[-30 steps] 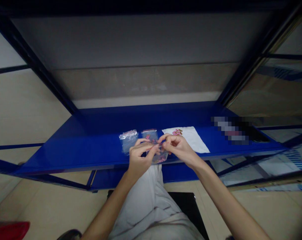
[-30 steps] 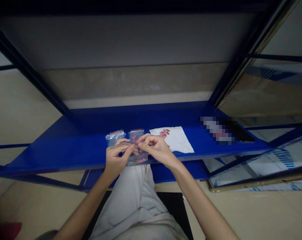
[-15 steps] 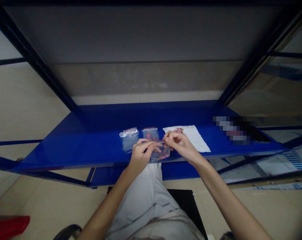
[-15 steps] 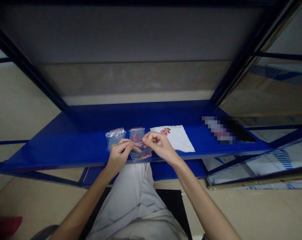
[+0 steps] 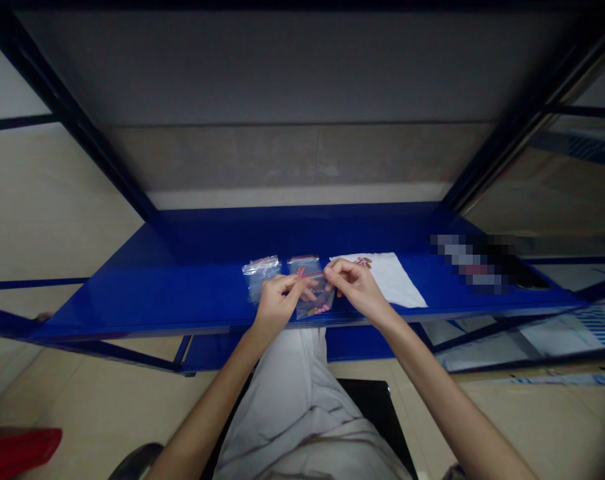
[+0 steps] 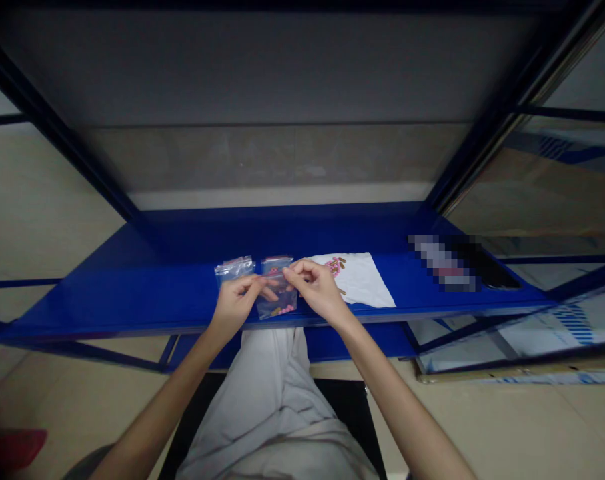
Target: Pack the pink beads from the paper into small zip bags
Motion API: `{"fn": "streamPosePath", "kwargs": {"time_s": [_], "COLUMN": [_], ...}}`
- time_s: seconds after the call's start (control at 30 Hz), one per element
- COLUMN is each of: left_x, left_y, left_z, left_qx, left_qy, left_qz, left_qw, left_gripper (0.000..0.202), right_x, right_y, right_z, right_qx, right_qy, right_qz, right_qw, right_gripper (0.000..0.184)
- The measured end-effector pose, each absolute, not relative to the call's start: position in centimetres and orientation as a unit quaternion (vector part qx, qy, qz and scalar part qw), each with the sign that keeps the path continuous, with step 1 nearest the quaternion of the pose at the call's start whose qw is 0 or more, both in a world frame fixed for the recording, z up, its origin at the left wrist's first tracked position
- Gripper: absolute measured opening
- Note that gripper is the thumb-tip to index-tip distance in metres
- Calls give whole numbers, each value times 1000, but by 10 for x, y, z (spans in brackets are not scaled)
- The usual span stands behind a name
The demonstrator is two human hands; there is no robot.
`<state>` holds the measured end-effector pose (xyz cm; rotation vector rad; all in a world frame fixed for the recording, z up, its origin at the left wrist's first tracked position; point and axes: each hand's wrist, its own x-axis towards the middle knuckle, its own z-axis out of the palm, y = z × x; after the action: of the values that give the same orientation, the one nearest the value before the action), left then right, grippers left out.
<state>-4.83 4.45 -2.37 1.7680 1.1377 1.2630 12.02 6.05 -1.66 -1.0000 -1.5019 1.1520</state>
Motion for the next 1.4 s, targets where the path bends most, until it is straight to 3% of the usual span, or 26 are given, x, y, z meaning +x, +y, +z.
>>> {"fn": "streamPosePath", "kwargs": {"time_s": [0.13,0.3,0.5,0.63,0.8,0.9,1.2,1.4], "left_x": [-48,-47,-47,-47,-52,-53,-51,-48], "left_y": [47,61,76,79,84,88,89,60], "left_z": [-22,-21,-32,-48,-59,-59,-63,-54], "left_qx": [661,562,510,512,570,599,629,689], "left_qy": [456,498,486,499,557,588,629,587], "left_qz": [505,559,607,586,534,501,441,423], "left_qw": [318,351,368,382,283,209,120,40], "left_gripper": [29,29,33,54,40,43,54,24], "right_x": [114,112,112,108,103,104,107,127], "right_y": [67,82,102,106,104,103,100,95], "right_z": [-15,-14,-12,-19,-35,-39,-45,-22], "right_qx": [-420,-420,-448,-488,-525,-546,-575,-608], "right_qy": [-622,-631,-571,-541,-576,-612,-678,-684], "right_qz": [439,493,478,451,402,342,235,164], "right_qw": [494,427,494,516,480,459,393,369], "right_gripper": [35,27,46,53,46,41,35,17]}}
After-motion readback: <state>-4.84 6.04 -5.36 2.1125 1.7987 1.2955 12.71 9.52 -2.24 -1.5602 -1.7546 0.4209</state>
